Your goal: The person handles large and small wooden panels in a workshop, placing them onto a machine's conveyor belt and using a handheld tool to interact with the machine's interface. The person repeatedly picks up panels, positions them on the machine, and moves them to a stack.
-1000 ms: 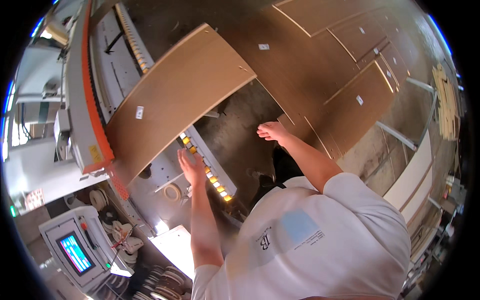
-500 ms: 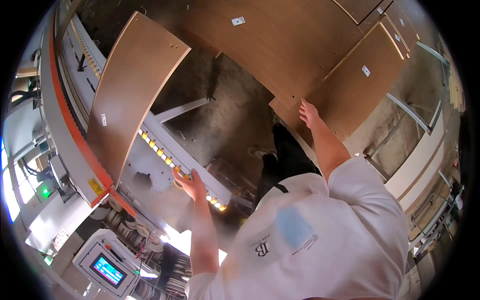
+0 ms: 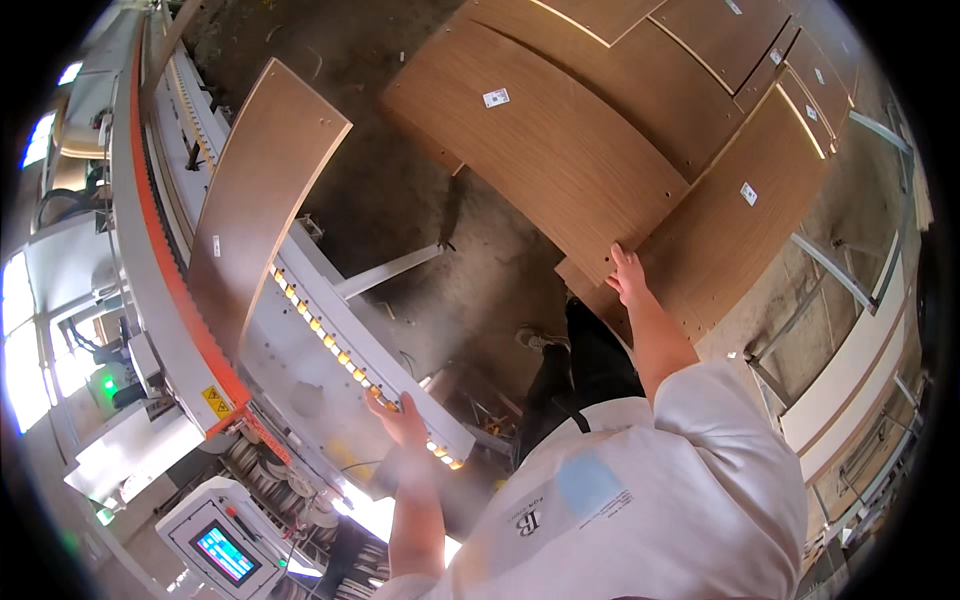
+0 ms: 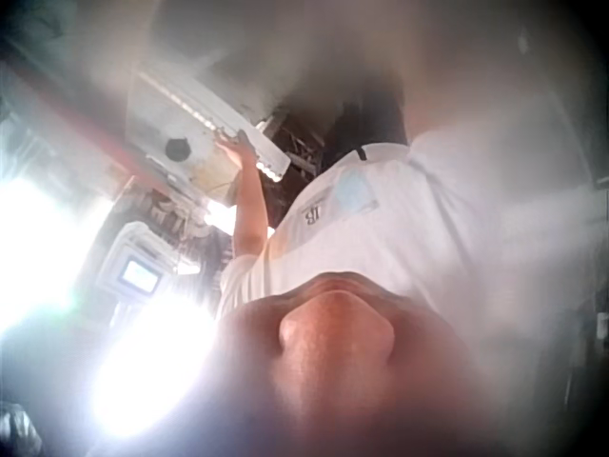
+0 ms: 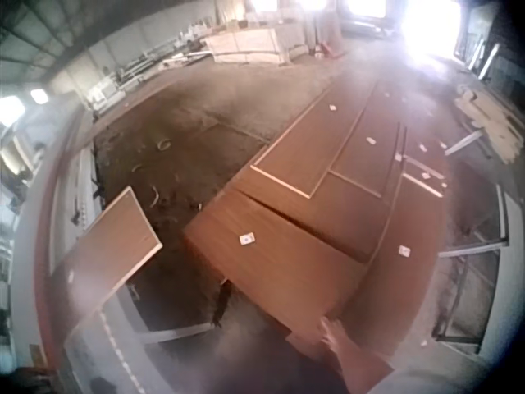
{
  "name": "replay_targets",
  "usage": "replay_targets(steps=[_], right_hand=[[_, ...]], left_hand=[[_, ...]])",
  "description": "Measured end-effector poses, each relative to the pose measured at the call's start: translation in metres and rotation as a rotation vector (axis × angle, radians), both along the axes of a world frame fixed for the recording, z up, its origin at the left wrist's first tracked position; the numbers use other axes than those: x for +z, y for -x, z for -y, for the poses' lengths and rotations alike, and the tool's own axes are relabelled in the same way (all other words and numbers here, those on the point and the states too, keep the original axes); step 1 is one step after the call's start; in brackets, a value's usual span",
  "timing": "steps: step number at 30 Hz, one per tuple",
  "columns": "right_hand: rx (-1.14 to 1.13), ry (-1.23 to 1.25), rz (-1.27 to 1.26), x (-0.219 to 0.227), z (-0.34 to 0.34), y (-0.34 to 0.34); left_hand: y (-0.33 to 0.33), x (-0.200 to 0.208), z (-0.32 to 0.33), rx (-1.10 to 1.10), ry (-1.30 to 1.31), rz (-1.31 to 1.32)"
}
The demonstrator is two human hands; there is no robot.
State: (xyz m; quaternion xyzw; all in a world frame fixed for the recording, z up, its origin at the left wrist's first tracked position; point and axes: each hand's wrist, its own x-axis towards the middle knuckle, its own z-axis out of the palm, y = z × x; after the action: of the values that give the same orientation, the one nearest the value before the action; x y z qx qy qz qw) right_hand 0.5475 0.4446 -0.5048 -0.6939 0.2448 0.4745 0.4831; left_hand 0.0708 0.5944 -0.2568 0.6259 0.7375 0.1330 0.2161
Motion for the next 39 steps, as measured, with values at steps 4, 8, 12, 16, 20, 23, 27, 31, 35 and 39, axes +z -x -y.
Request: replay_targets(steps=[4,8,12,16,20,23,27,31,35,39], right_hand=[[-0.024,0.030,0.075,0.016,0.033,-0.002],[0.094,0.117,0.065,0.039,0.098,-0.012],[-0.060,-0.033,0.130,0.053,0.177,0.003],[-0.210,0.092,0.111,0.097,0.227,0.006],[-0.333,0.072,0.249,0.119,0.253,0.012],[-0.377,0.145,0.242,0.199,0.205,0.024],[-0.361,0.206,0.229,0.247,0.178,0.029],[-0.442,0.176,0.383,0.200,0.202,0.007],[-0.499,0.327,0.413,0.217,0.176,-0.016],[-0.414,0.331,0.428,0.235,0.175,-0.009]], left_hand=[[-0.001,0.003,0.000,0.075,0.044,0.118],[-0.011,0.013,-0.002,0.000,0.002,-0.025],[0.000,0.003,0.001,-0.092,-0.101,-0.212],[-0.056,0.012,-0.009,-0.454,-0.438,-0.187],[-0.150,-0.056,-0.002,-0.399,0.434,0.227],[-0.233,-0.128,0.006,-0.234,0.745,0.604],[-0.326,-0.173,0.005,0.227,1.083,0.930],[-0.363,-0.162,0.021,0.372,0.996,0.925],[-0.358,-0.118,0.024,0.322,0.951,1.042],[-0.310,-0.063,0.044,0.344,0.963,1.138]])
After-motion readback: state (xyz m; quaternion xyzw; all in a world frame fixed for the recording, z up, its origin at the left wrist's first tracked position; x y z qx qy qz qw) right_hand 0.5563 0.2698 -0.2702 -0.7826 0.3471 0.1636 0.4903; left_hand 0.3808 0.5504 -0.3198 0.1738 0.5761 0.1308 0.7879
